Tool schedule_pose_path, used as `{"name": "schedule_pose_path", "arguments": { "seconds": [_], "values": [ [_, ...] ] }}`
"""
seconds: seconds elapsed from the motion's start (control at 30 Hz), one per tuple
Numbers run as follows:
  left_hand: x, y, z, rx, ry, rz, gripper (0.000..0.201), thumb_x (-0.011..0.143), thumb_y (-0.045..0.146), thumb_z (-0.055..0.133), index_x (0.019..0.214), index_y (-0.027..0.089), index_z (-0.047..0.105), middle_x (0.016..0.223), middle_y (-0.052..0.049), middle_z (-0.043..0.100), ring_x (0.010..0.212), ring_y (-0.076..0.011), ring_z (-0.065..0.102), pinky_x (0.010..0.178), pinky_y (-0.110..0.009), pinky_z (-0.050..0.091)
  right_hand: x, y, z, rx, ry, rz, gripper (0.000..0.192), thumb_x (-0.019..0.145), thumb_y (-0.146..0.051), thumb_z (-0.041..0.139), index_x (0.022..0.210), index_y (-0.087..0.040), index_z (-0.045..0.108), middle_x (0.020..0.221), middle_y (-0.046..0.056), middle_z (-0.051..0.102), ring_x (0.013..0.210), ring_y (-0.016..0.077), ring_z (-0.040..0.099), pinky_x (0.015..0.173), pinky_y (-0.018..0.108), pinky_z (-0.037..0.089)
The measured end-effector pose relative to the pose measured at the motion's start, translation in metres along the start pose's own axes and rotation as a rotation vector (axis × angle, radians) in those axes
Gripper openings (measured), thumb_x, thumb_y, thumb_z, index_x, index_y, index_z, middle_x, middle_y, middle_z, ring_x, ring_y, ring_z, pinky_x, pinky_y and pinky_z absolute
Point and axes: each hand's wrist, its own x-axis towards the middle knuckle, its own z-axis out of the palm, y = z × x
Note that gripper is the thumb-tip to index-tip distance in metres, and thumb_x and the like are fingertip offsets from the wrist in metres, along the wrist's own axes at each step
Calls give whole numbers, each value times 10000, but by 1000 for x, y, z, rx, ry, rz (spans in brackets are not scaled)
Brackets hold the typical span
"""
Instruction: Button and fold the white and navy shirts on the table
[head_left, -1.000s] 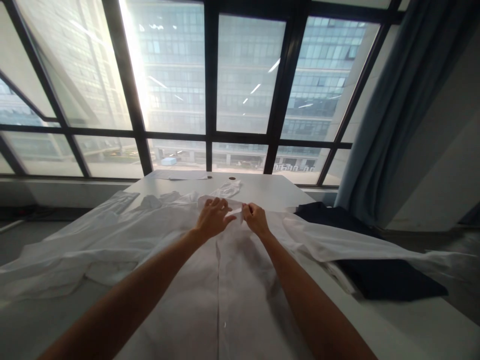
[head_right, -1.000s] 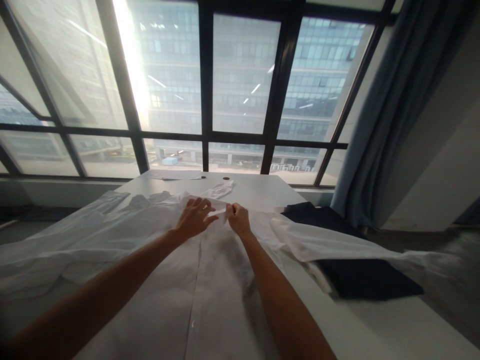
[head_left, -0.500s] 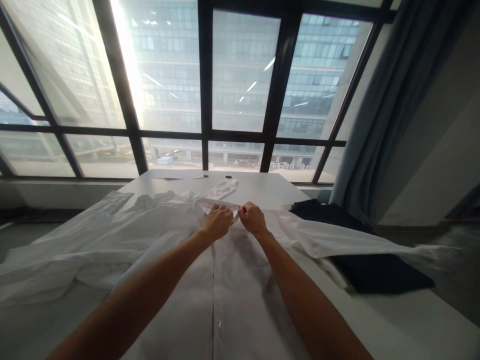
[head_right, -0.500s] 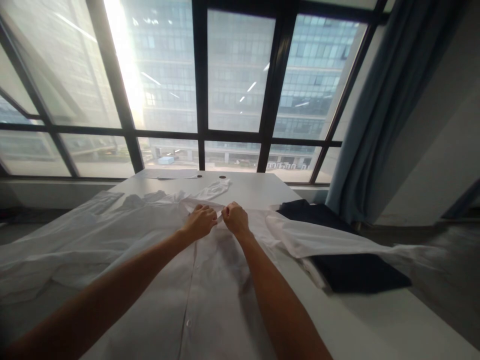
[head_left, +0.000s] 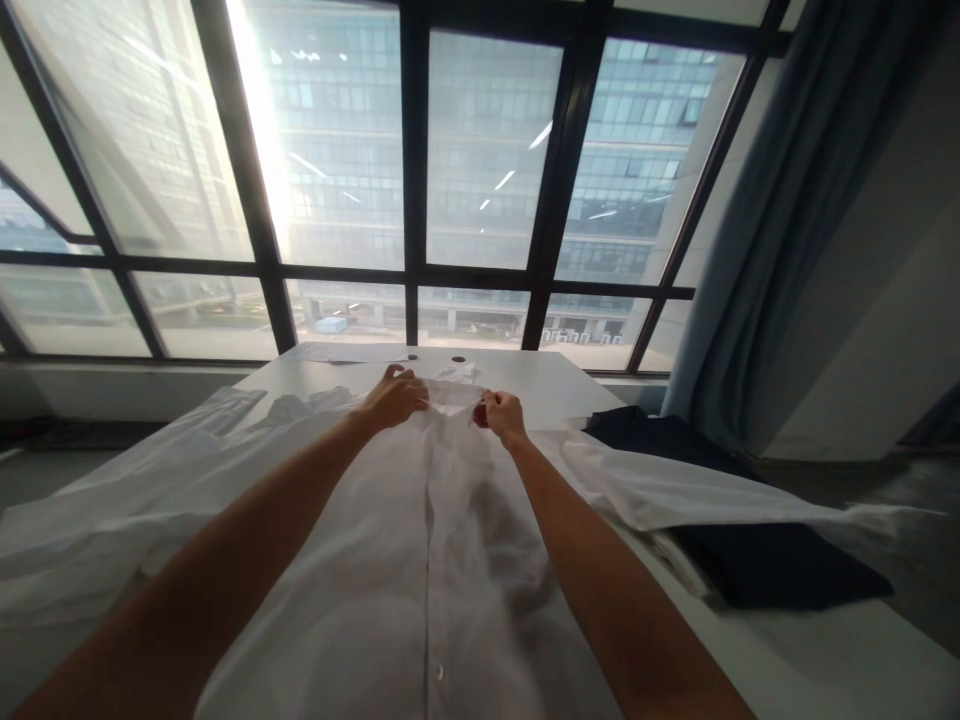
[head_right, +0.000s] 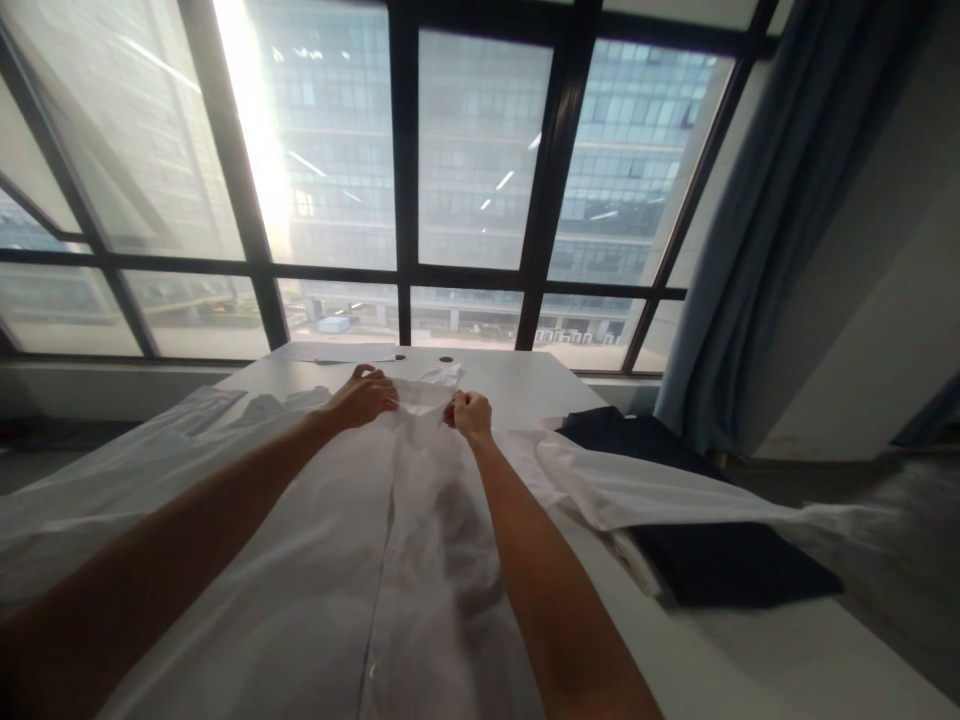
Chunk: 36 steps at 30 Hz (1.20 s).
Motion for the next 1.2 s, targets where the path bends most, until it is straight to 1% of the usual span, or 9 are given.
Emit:
{"name": "schedule_pose_path", "arguments": {
  "seconds": [0.1, 0.17, 0.27, 0.4, 0.5, 0.63, 0.87, 1.07, 1.2],
  "values": [
    [0, -1, 14, 230, 100, -84, 231, 772, 185, 629, 994, 210, 685, 1144, -140, 638, 1149, -331, 479, 1079, -494, 174, -3, -6, 15, -147, -89, -76, 264, 885, -347, 548, 1038, -164, 660, 959, 116, 711, 867, 222, 661, 787, 325, 495],
    [-13, 1, 22, 344, 92, -195, 366, 812, 197, 590, 1176, 187, 623, 1300, -162, 566, 1228, -339, 444, 1081, -501, 206, -20, -6, 21, -362, -183, -230, 361, 885, -338, 562, 1198, -168, 614, 1229, 143, 626, 1124, 244, 582, 969, 362, 429],
    [-43, 5, 30, 453, -87, -381, 442, 904, 317, 486, 1328, 194, 519, 1416, -140, 487, 1290, -317, 430, 1085, -505, 258, -51, -1, 29, -648, -405, -361, 471, 942, -397, 471, 1375, -211, 487, 1455, 107, 440, 1342, 237, 383, 1110, 427, 279],
    [-73, 6, 37, 468, -331, -480, 538, 955, 464, 359, 1442, 238, 391, 1544, -109, 320, 1399, -327, 304, 1088, -570, 258, -68, 4, 40, -820, -629, -234, 586, 968, -514, 352, 1493, -259, 307, 1577, 69, 207, 1430, 275, 192, 1121, 565, 157],
    [-76, 3, 44, 445, -384, -457, 531, 972, 481, 289, 1457, 278, 366, 1587, -77, 211, 1444, -328, 193, 1088, -618, 221, -61, 7, 49, -845, -636, -184, 647, 948, -582, 327, 1509, -263, 275, 1593, 63, 142, 1442, 303, 130, 1115, 594, 105],
    [-72, -2, 53, 464, -434, -459, 483, 947, 462, 392, 1388, 278, 456, 1579, -86, 239, 1439, -338, 197, 1089, -643, 173, -50, 15, 54, -861, -658, -131, 691, 929, -665, 246, 1522, -311, 221, 1601, 33, 96, 1451, 305, 71, 1101, 613, 87],
    [-73, 1, 55, 520, -187, -380, 386, 927, 440, 440, 1160, 192, 624, 1388, -117, 498, 1262, -284, 456, 1027, -441, 381, -50, 28, 54, -860, -614, -179, 705, 922, -687, 208, 1527, -325, 200, 1599, 26, 108, 1449, 308, 69, 1095, 616, 72],
    [-41, -10, 49, 430, -259, -659, 448, 972, 353, 303, 1092, 110, 661, 1083, -189, 676, 1014, -295, 642, 860, -423, 485, -59, 31, 48, -828, -563, -204, 685, 925, -666, 253, 1510, -310, 269, 1590, 27, 161, 1441, 293, 123, 1116, 578, 64],
    [-32, -23, 49, 440, -279, -670, 374, 915, 371, 433, 968, 133, 716, 1095, -193, 681, 1077, -336, 617, 895, -460, 461, -62, 32, 45, -795, -529, -206, 662, 925, -647, 304, 1491, -305, 315, 1578, 27, 207, 1433, 288, 160, 1118, 572, 93]
  ]
}}
